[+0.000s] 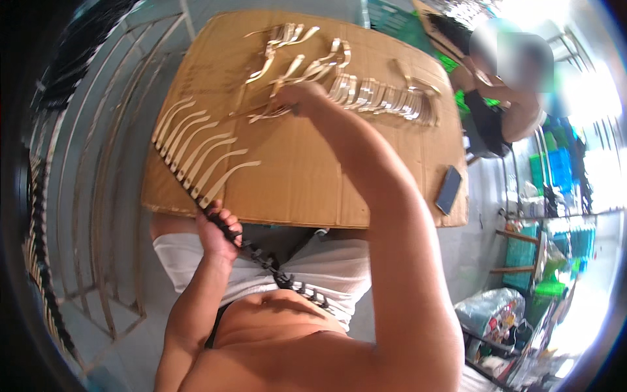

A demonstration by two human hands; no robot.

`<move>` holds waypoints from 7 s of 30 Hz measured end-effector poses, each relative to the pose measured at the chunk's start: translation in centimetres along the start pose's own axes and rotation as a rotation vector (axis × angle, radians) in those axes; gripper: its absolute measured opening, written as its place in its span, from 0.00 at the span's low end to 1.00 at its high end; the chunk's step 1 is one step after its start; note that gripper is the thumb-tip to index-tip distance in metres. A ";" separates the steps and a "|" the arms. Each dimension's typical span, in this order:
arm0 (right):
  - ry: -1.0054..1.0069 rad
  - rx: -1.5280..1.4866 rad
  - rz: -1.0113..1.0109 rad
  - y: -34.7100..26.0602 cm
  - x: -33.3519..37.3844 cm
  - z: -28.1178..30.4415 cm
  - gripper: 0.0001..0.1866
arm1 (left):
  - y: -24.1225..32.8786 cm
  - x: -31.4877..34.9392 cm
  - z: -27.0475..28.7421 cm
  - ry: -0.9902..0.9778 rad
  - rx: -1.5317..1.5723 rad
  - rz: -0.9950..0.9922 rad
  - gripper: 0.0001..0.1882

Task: The person assembles wooden hanger parts onto a black plastic frame by hand, inserting each piece into slots and then placing the completed unit onto a nearby rack. The process is repeated with multiple hanger frames.

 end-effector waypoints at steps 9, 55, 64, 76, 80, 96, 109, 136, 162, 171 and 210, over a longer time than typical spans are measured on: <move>-0.183 0.001 0.232 -1.4 9.1 -3.4 0.09 | 0.5 0.4 -0.3 0.063 -0.156 -0.051 0.22; 0.365 -1.050 -0.227 -10.7 25.0 -13.6 0.13 | -2.2 0.8 2.6 0.012 -0.435 -0.140 0.28; 0.219 -1.129 -0.322 -11.1 23.4 -14.9 0.12 | -2.1 0.1 3.3 -0.005 -0.388 -0.181 0.29; 0.217 -1.061 -0.305 -11.8 22.8 -14.9 0.13 | -2.0 -0.1 3.3 -0.044 -0.393 -0.196 0.32; 0.220 -1.036 -0.333 -11.8 22.7 -14.9 0.13 | -1.9 -0.1 3.3 -0.041 -0.371 -0.194 0.31; 0.180 -0.988 -0.313 -12.1 22.3 -14.9 0.14 | -2.0 -0.5 3.5 -0.086 -0.356 -0.205 0.34; 0.054 -1.042 -0.177 -10.9 25.0 -14.9 0.18 | -4.0 0.2 3.6 -0.168 -0.277 -0.052 0.38; 0.079 -1.072 -0.279 -12.2 23.9 -14.9 0.17 | -4.3 -1.2 4.3 -0.170 -0.172 -0.056 0.31; 0.198 -1.174 -0.251 -11.9 26.7 -16.0 0.15 | -4.5 0.7 3.9 -0.078 -0.250 -0.024 0.34; 0.171 -1.108 -0.334 -12.2 26.0 -15.8 0.15 | -3.8 1.2 2.3 -0.205 -0.204 -0.084 0.29; 0.120 -0.678 -0.041 -6.8 25.7 -12.0 0.09 | -4.1 0.8 2.9 -0.094 -0.115 0.088 0.33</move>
Point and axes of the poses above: each hand's wrist, its own x-axis away from the middle knuckle, its own z-axis out of the back of the hand, y = z × x, the point moved 6 cm from there along -x, towards the middle knuckle, and after that the axes turned 1 degree about z, right-handed, at the moved point
